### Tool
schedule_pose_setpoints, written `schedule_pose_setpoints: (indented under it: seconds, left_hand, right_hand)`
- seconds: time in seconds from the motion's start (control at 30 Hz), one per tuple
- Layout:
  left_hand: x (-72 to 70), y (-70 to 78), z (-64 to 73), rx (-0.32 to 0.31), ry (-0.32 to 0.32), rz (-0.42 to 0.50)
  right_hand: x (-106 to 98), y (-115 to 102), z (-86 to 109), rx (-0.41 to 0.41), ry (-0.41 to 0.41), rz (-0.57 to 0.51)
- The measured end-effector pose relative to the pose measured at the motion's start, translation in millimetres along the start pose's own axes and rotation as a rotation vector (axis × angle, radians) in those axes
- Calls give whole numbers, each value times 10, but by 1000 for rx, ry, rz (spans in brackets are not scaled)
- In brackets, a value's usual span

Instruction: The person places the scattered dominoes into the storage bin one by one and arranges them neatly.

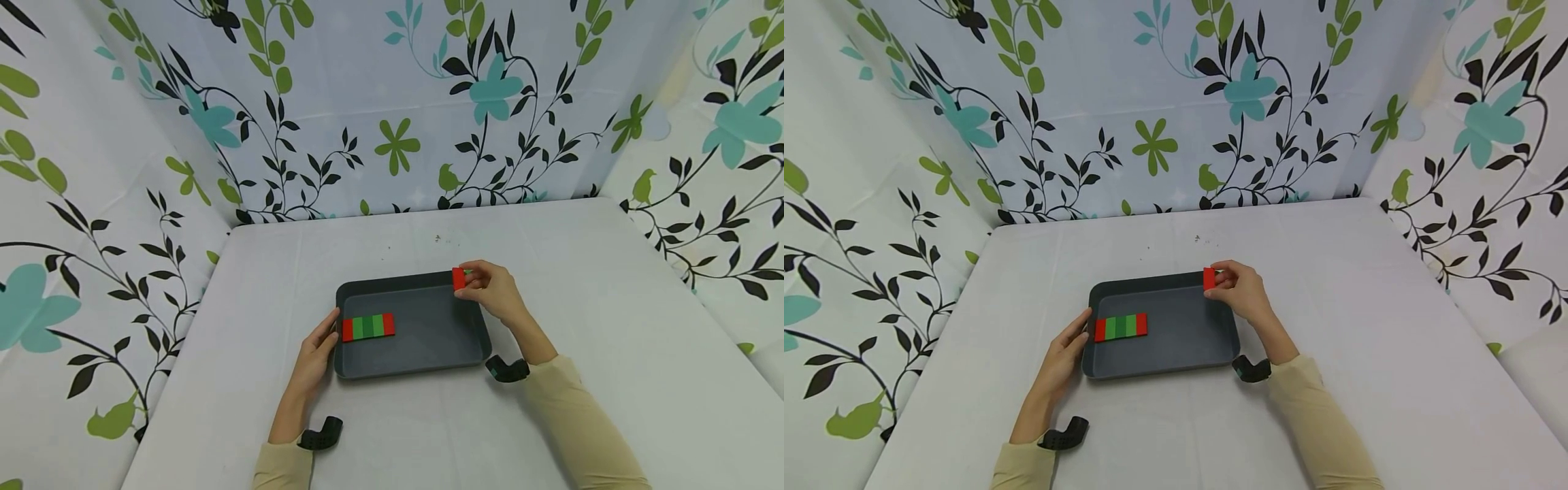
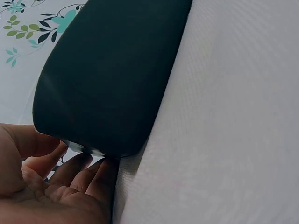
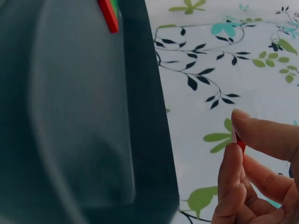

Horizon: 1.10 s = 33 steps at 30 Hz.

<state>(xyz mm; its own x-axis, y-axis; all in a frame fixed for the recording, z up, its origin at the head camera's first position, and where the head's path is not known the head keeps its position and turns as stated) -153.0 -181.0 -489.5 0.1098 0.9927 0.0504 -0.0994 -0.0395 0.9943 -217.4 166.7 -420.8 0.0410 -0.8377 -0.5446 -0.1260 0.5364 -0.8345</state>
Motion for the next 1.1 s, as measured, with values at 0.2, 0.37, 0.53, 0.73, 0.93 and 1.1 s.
schedule_pose_setpoints:
  seconds: [0.2, 0.37, 0.53, 0.73, 0.93, 1.1]
  left_hand:
    - [0, -5, -5, 3, 2, -5]
    - [1, -5, -11, 14, 2, -9]
    - [0, -9, -9, 10, 4, -5]
    - [-9, -16, -12, 7, 3, -5]
    - [-14, -26, -22, -1, 3, -5]
    - [-15, -19, -17, -9, 4, -14]
  right_hand:
    - [212, -58, -4, -25, -40, -6]
    - [410, -95, -2, -54, -70, 48]
    - [595, -139, 11, -68, -105, 72]
    - [790, -177, 18, -62, -131, 108]
    - [943, -152, 20, -57, -158, 123]
    - [1022, -130, 12, -50, -180, 138]
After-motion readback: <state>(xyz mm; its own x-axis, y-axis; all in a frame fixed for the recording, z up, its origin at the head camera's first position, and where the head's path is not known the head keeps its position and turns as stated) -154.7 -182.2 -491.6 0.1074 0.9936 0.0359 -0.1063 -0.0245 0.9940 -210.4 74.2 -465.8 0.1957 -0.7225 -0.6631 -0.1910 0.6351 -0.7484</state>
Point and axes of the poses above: each hand's wrist, its own z-axis away from the middle knuckle, its own x-axis out of the palm, y = z × x, the point moved 2 cm from there along -z, towards the middle knuckle, and after that the axes turned 6 degrees about z, right-handed, at the moved point
